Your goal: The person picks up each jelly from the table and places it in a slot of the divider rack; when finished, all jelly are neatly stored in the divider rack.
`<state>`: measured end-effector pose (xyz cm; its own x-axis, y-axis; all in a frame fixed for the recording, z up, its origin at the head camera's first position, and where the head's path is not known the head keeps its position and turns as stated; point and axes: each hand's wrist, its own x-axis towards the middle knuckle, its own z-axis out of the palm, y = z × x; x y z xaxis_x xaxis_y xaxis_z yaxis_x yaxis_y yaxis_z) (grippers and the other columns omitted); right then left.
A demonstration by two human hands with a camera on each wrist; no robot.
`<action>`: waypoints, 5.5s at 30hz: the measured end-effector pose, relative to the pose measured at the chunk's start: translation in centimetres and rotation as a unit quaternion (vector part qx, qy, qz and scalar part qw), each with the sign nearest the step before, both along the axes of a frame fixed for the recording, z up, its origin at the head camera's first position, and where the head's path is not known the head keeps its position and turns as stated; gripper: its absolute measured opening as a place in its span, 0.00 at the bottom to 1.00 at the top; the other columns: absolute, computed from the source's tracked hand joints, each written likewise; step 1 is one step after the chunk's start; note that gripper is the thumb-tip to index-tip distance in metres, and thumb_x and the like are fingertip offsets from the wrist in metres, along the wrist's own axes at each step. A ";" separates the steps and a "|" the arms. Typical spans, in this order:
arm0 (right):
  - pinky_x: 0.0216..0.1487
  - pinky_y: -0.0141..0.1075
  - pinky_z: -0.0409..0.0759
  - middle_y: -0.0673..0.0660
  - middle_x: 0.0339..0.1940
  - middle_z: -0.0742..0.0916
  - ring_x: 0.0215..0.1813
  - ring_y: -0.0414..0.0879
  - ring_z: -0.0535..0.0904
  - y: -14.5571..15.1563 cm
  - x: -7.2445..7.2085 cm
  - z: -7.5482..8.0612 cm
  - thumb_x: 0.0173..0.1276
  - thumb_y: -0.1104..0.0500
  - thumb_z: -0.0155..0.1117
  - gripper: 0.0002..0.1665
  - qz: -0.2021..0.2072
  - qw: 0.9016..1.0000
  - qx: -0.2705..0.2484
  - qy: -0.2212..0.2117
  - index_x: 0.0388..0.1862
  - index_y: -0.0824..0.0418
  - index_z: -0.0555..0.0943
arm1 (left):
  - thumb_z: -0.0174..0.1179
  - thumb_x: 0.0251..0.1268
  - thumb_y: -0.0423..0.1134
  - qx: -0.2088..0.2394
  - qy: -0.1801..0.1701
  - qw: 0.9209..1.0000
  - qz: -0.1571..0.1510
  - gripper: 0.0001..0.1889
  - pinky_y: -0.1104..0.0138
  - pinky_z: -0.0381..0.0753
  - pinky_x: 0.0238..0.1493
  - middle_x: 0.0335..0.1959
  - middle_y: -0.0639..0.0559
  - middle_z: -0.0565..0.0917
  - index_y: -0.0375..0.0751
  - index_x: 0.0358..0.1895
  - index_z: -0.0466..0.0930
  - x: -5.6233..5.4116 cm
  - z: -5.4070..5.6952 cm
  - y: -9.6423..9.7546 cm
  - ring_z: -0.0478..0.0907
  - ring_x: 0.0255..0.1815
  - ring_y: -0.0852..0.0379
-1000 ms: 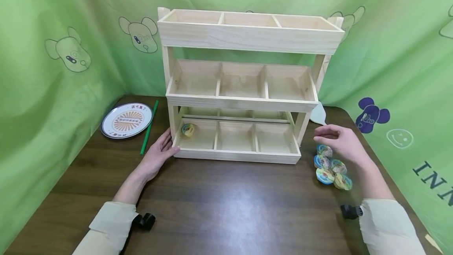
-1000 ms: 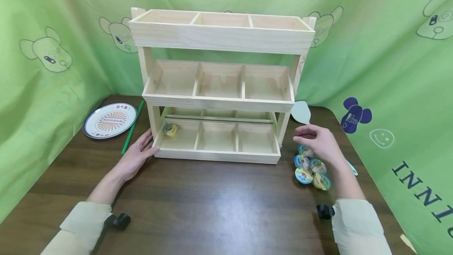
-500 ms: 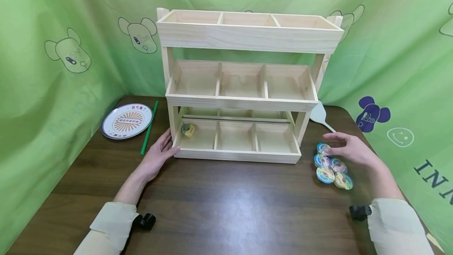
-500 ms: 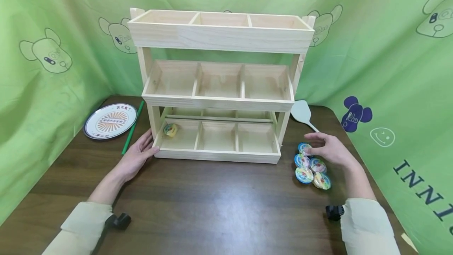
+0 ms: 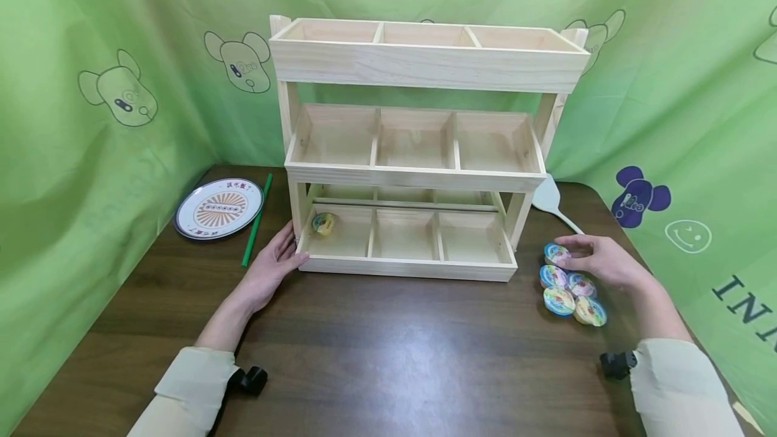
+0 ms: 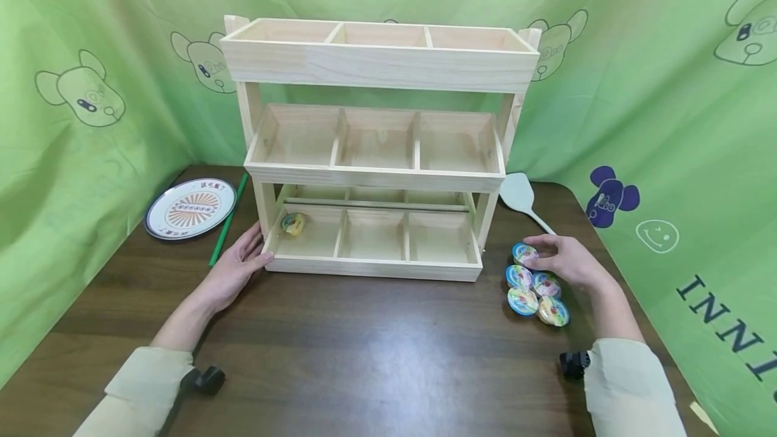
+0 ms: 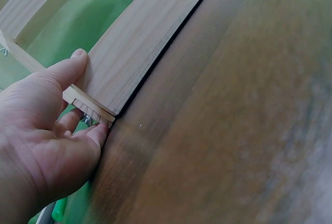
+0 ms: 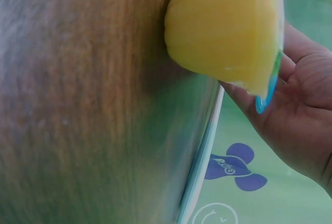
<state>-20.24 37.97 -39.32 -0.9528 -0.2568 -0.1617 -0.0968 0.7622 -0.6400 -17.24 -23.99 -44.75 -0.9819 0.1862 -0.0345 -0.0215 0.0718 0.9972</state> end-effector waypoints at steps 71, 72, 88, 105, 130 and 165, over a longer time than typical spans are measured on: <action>0.43 0.32 0.83 0.57 0.51 0.88 0.49 0.35 0.83 -7.4 2.5 6.1 0.66 0.47 0.74 0.30 0.029 0.997 -0.037 0.067 0.65 0.57 0.82 | 0.57 0.76 0.33 0.003 -0.001 1.000 0.000 0.44 0.57 0.48 0.78 0.84 0.49 0.41 0.45 0.83 0.37 0.0 0.1 -0.1 0.42 0.82 0.47; 0.44 0.31 0.82 0.56 0.50 0.89 0.49 0.35 0.82 -7.7 2.4 6.1 0.66 0.46 0.74 0.30 0.034 0.996 -0.033 0.070 0.64 0.56 0.82 | 0.57 0.76 0.33 0.003 0.000 1.000 0.001 0.43 0.57 0.48 0.78 0.84 0.49 0.41 0.45 0.83 0.37 0.0 0.1 -0.1 0.42 0.82 0.47; 0.45 0.32 0.81 0.55 0.47 0.89 0.49 0.44 0.83 -11.3 1.3 5.0 0.62 0.50 0.78 0.29 0.069 0.994 -0.079 0.041 0.61 0.58 0.84 | 0.57 0.76 0.34 0.002 -0.003 1.000 0.000 0.44 0.56 0.48 0.78 0.84 0.49 0.42 0.45 0.83 0.37 -0.1 0.1 0.0 0.42 0.82 0.47; 0.42 0.34 0.82 0.54 0.43 0.90 0.44 0.46 0.84 -14.1 -0.2 4.9 0.60 0.54 0.79 0.28 0.083 0.991 -0.102 0.022 0.59 0.58 0.85 | 0.57 0.76 0.33 0.003 -0.002 1.000 0.001 0.44 0.57 0.48 0.78 0.84 0.48 0.42 0.45 0.83 0.37 -0.1 0.0 0.0 0.42 0.82 0.47; 0.50 0.36 0.80 0.51 0.45 0.90 0.50 0.50 0.84 -20.9 -2.3 5.2 0.60 0.56 0.78 0.27 0.155 0.980 -0.128 0.002 0.59 0.56 0.85 | 0.57 0.76 0.32 0.016 0.013 1.000 -0.004 0.43 0.56 0.48 0.78 0.83 0.46 0.43 0.43 0.83 0.37 -0.1 -0.1 -0.1 0.43 0.81 0.45; 0.50 0.38 0.83 0.50 0.48 0.89 0.50 0.45 0.84 -29.1 -4.3 3.0 0.59 0.56 0.78 0.29 0.240 0.962 -0.130 0.000 0.60 0.58 0.85 | 0.57 0.76 0.33 0.021 0.018 1.000 -0.008 0.43 0.55 0.46 0.78 0.83 0.46 0.42 0.43 0.83 0.38 -0.1 -0.3 -0.1 0.42 0.81 0.45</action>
